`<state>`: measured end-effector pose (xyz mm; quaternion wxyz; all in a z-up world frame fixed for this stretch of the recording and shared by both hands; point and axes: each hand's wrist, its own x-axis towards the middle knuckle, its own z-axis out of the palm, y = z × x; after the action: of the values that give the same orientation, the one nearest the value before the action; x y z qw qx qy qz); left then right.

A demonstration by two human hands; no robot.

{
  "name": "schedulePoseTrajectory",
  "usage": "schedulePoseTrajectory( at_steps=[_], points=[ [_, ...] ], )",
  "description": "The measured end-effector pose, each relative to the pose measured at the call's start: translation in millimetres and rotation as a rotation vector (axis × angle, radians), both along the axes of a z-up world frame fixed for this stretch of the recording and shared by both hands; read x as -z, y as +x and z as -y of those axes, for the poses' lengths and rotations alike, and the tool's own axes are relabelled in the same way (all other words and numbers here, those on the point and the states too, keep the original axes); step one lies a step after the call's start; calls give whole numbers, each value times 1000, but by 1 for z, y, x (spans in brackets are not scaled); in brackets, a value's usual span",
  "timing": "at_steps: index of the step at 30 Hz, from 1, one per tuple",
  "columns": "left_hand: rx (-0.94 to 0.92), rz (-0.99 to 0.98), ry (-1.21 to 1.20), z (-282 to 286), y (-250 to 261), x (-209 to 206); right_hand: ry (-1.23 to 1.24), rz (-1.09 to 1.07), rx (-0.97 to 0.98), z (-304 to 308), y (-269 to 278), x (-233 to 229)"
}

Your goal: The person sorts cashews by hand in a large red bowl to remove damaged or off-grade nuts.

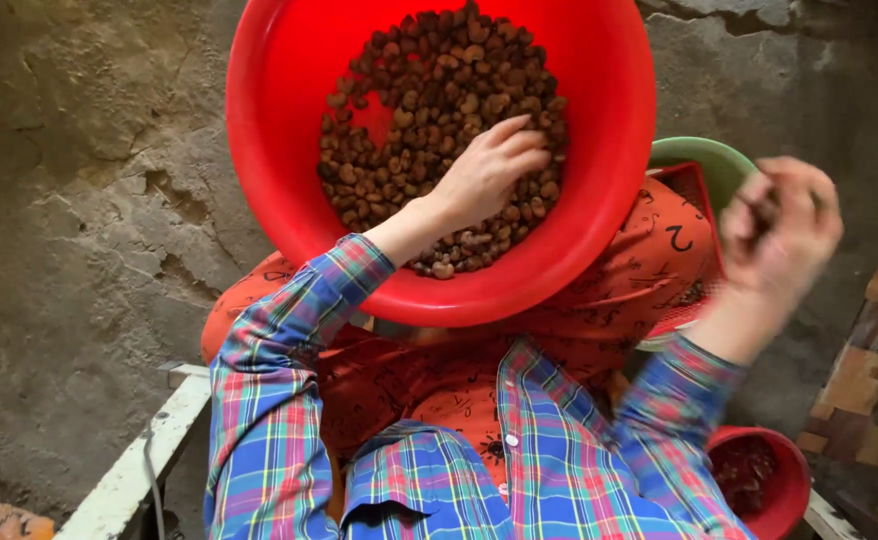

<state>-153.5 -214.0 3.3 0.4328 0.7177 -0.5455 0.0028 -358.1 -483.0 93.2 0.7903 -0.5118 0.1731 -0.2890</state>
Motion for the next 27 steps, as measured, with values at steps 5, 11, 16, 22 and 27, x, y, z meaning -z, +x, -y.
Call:
schedulePoseTrajectory(
  at_steps=[5,11,16,22,27],
  points=[
    [87,350,603,-30,16,99,-518,-874,121,102,-105,109],
    [-541,303,678,-84,102,178,-1616,-614,240,91,-71,81],
    [-679,-329,167,-114,95,85,-1620,-272,-84,-16,82,-12],
    [-623,-1121,-372,-128,88,37,-2242,-517,-760,-64,210,179],
    [-290,-1621,-852,-126,94,26,-2303,-297,-291,-99,221,248]
  ],
)
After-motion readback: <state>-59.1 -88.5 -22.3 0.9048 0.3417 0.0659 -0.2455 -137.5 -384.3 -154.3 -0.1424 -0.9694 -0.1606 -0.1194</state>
